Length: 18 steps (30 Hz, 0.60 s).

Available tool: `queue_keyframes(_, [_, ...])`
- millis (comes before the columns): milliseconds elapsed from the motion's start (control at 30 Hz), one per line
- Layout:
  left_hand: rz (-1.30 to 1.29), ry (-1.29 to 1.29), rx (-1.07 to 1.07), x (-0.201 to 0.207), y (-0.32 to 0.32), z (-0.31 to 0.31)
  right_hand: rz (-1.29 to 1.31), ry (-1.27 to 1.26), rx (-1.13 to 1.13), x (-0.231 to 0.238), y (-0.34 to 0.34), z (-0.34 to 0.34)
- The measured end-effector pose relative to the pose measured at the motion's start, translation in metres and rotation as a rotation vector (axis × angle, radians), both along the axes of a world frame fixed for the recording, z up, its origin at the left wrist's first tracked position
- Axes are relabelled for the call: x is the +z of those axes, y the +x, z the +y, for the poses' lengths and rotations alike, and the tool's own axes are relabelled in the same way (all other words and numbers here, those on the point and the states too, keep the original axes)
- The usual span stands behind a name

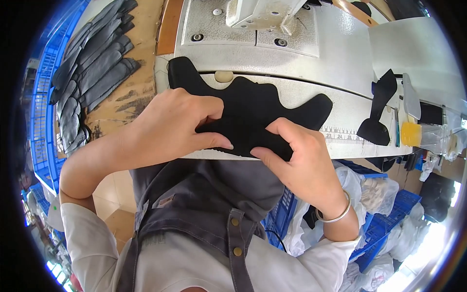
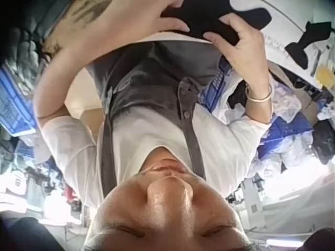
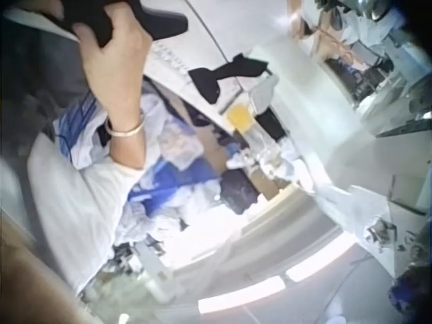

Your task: Sorting and stacking black leather shoe components at a workbench.

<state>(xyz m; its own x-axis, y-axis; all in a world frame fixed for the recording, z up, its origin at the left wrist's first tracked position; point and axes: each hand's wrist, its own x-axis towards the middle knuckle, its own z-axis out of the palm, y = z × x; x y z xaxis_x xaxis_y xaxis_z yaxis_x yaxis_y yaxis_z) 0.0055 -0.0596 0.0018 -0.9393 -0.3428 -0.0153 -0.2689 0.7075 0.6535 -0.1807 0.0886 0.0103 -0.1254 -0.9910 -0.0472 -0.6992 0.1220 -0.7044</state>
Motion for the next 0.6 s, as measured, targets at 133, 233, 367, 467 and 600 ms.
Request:
queue_keyframes(133, [-0.041, -0.002, -0.004, 0.001, -0.001, -0.002, 0.027, 0.011, 0.014, 0.002, 0.0, -0.002])
queue_keyframes(233, [-0.091, -0.022, -0.006, 0.005, -0.002, -0.003, 0.006, -0.006, -0.003, 0.002, 0.001, -0.003])
queue_keyframes(367, [-0.014, -0.047, 0.019, 0.004, 0.0, 0.0, 0.046, 0.0, 0.004, 0.009, 0.007, -0.007])
queue_keyframes(467, [-0.179, -0.155, 0.016, 0.017, -0.002, 0.003, 0.104, -0.004, 0.02, 0.015, 0.014, -0.012])
queue_keyframes(600, [-0.36, -0.12, -0.063, 0.025, 0.0, -0.008, 0.274, 0.089, 0.078, 0.019, 0.015, -0.017])
